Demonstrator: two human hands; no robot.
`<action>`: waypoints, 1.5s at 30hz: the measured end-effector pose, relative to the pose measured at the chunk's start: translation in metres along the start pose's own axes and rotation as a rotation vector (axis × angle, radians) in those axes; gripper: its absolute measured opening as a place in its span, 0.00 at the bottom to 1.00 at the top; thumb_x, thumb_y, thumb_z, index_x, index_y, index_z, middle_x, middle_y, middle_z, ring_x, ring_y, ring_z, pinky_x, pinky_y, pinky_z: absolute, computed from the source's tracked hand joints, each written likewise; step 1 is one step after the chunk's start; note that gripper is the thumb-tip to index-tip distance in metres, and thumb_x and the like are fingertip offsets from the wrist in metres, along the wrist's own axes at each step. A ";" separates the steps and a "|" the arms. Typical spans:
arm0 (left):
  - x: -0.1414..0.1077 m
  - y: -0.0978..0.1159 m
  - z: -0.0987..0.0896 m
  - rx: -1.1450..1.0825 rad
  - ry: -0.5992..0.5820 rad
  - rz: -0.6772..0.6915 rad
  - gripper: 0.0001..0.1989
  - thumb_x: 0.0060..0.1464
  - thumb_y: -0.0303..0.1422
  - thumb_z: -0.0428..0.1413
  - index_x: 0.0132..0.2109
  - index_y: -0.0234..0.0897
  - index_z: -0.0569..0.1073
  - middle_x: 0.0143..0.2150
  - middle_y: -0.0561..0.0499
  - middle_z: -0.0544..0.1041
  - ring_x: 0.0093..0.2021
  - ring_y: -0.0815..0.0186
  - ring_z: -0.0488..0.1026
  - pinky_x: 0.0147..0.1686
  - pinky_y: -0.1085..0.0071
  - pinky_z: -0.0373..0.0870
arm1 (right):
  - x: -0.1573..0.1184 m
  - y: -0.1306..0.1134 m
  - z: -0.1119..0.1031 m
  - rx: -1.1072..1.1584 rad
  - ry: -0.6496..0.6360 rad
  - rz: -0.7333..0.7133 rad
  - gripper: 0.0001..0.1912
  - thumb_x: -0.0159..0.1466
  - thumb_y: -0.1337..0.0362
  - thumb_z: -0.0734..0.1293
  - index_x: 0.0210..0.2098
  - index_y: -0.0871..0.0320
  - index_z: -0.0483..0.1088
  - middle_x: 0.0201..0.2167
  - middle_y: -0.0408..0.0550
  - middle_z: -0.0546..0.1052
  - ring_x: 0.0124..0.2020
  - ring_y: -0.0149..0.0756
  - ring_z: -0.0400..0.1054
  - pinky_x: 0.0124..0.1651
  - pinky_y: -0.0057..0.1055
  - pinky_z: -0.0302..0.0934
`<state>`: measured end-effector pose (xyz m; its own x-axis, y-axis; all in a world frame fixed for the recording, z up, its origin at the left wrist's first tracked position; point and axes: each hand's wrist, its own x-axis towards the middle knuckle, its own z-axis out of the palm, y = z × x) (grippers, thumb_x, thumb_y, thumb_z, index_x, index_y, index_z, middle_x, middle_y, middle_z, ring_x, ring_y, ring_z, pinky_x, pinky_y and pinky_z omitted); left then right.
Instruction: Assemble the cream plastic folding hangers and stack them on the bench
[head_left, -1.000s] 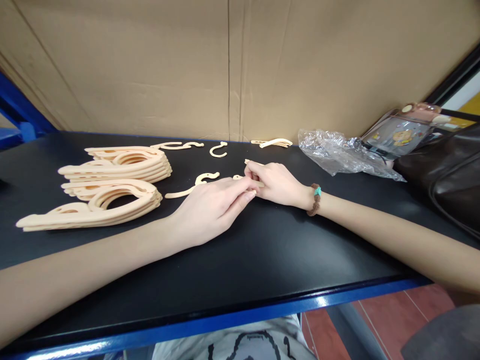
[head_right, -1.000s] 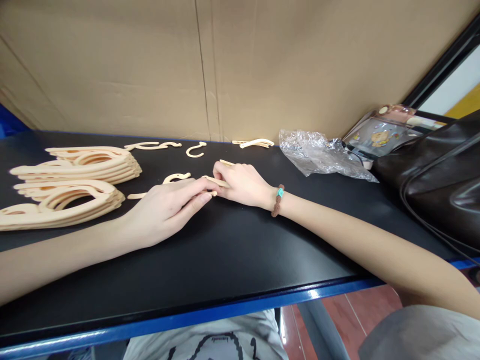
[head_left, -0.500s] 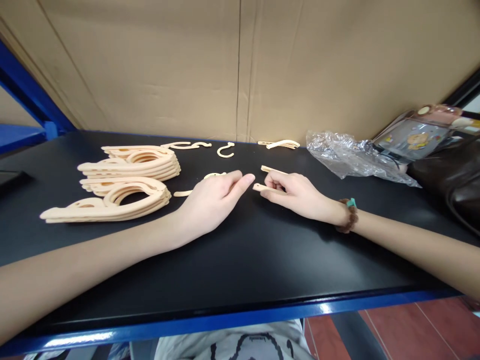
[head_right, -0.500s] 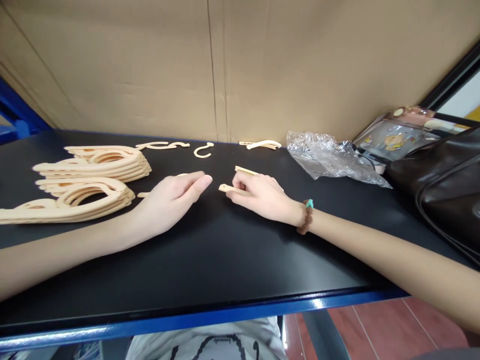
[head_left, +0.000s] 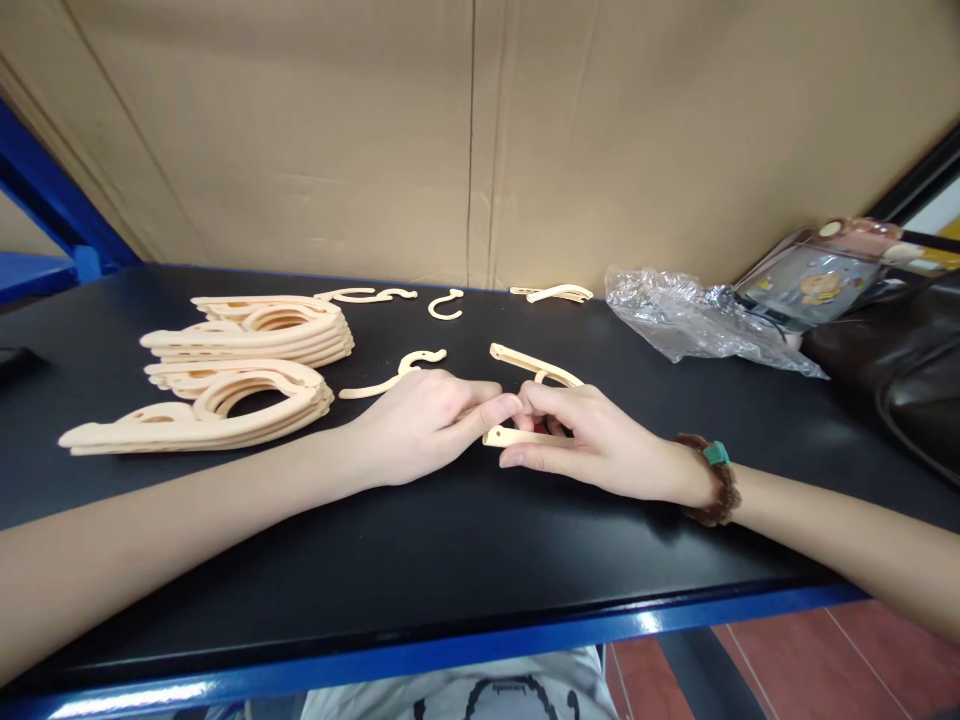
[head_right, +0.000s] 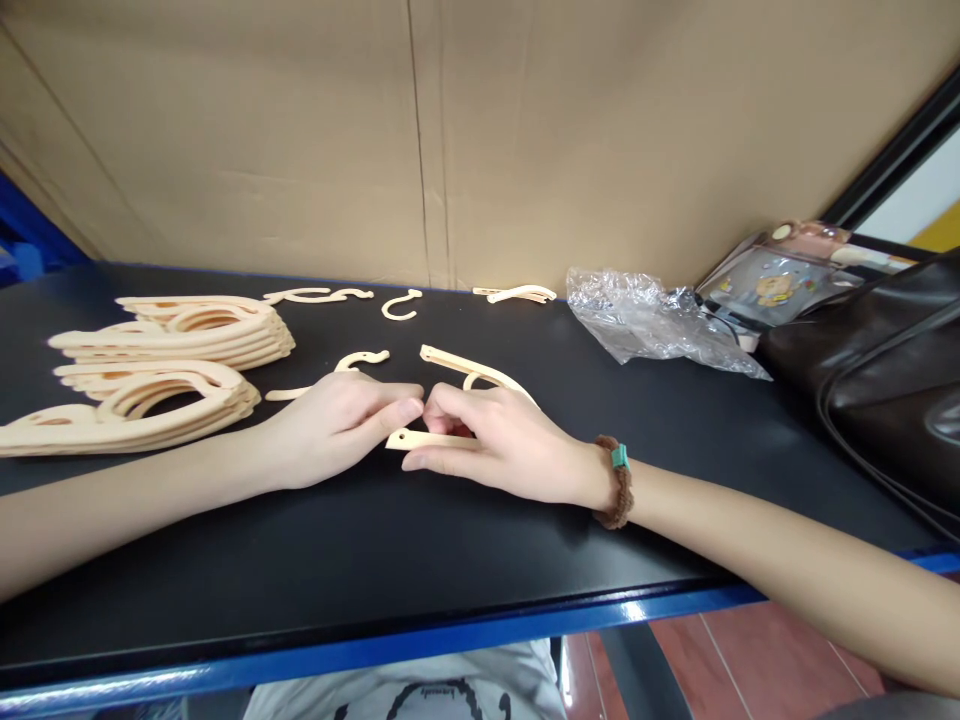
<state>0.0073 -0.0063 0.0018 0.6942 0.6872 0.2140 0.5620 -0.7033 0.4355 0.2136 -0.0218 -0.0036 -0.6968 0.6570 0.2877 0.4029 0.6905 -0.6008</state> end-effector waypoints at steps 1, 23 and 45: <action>0.000 0.001 0.000 -0.029 -0.011 0.004 0.25 0.64 0.47 0.38 0.27 0.37 0.67 0.18 0.58 0.61 0.20 0.71 0.59 0.23 0.74 0.53 | 0.000 0.001 0.000 -0.003 0.003 0.004 0.16 0.64 0.56 0.65 0.27 0.57 0.55 0.24 0.36 0.61 0.24 0.25 0.52 0.29 0.24 0.49; 0.000 0.001 -0.003 0.089 -0.116 0.152 0.18 0.63 0.47 0.42 0.35 0.39 0.66 0.20 0.58 0.64 0.20 0.70 0.63 0.22 0.74 0.52 | 0.000 0.007 -0.002 0.108 -0.038 0.032 0.15 0.66 0.55 0.62 0.29 0.57 0.57 0.25 0.38 0.61 0.25 0.25 0.53 0.28 0.24 0.50; 0.001 -0.002 0.001 0.202 -0.062 0.075 0.24 0.62 0.54 0.36 0.29 0.40 0.57 0.20 0.57 0.63 0.19 0.68 0.62 0.21 0.73 0.49 | 0.000 0.007 -0.003 0.004 0.052 0.017 0.14 0.62 0.60 0.66 0.27 0.57 0.56 0.22 0.36 0.60 0.24 0.24 0.50 0.27 0.23 0.48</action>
<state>0.0073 -0.0039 0.0003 0.7605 0.6232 0.1821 0.5817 -0.7786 0.2354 0.2181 -0.0165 -0.0054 -0.6580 0.6838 0.3154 0.4124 0.6777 -0.6089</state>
